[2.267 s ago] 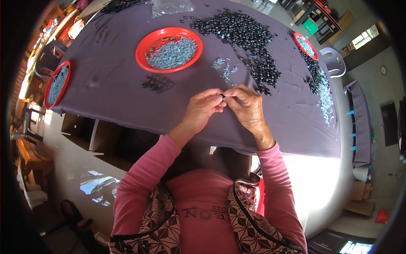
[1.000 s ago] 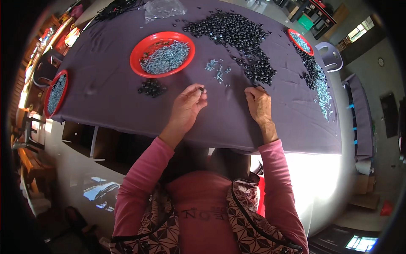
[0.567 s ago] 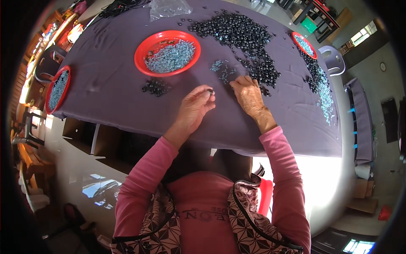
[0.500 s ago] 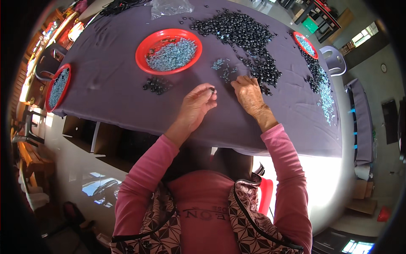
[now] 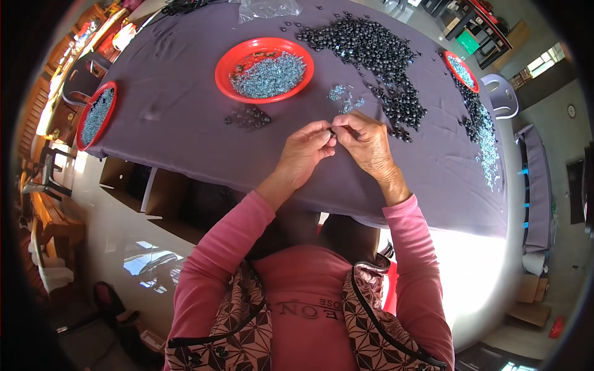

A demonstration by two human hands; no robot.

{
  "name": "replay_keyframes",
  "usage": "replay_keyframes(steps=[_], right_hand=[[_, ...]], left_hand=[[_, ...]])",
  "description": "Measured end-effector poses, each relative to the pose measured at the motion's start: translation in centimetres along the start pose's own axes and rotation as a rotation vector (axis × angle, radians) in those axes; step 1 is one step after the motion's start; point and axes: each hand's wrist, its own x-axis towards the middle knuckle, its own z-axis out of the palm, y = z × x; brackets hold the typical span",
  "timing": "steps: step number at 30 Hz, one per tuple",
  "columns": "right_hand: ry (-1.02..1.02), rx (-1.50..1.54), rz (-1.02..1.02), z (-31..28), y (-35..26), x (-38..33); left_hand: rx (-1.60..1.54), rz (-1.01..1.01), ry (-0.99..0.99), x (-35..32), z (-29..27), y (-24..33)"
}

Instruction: The person assembles components by picking up small pieces and inserting them into black rings by hand, then placing the assembled pieces on the table.

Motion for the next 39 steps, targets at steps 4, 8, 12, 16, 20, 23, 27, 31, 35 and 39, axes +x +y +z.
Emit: replay_keyframes(steps=[4, 8, 12, 16, 20, 23, 27, 31, 35, 39], right_hand=[[0.003, -0.086, -0.143, 0.4, 0.6, -0.3], [0.149, -0.193, -0.213, 1.9, 0.6, -0.9], [0.269, -0.107, -0.118, 3.4, 0.4, -1.2], [0.288, -0.076, -0.053, 3.8, 0.3, -1.0], [0.334, 0.027, 0.066, 4.5, 0.0, -1.1], [0.388, 0.125, 0.030, 5.2, -0.2, -1.3], [0.441, 0.194, 0.060, 5.8, 0.1, -1.7], [0.414, 0.005, -0.031, 6.3, -0.5, -2.0], [0.449, -0.004, -0.025, 6.5, -0.7, -2.3], [0.333, 0.130, -0.017, 4.8, -0.9, -2.6]], left_hand=[[-0.027, -0.012, 0.031, -0.1, -0.1, -0.3], [-0.055, 0.020, -0.018, 0.0, -1.4, -0.5], [-0.080, 0.051, -0.031, 0.0, -0.6, -0.5], [-0.078, 0.063, -0.036, 0.1, -0.7, -0.4], [-0.062, 0.055, -0.026, 0.2, -1.1, -0.3], [-0.094, 0.121, -0.037, 0.1, -1.1, -0.4], [-0.097, 0.080, -0.027, -0.1, -1.2, -0.4], [-0.123, 0.128, -0.079, 0.0, -1.5, -0.2], [-0.110, 0.068, -0.071, -0.1, -1.0, 0.3], [-0.107, 0.082, -0.059, 0.0, -1.0, 0.0]])
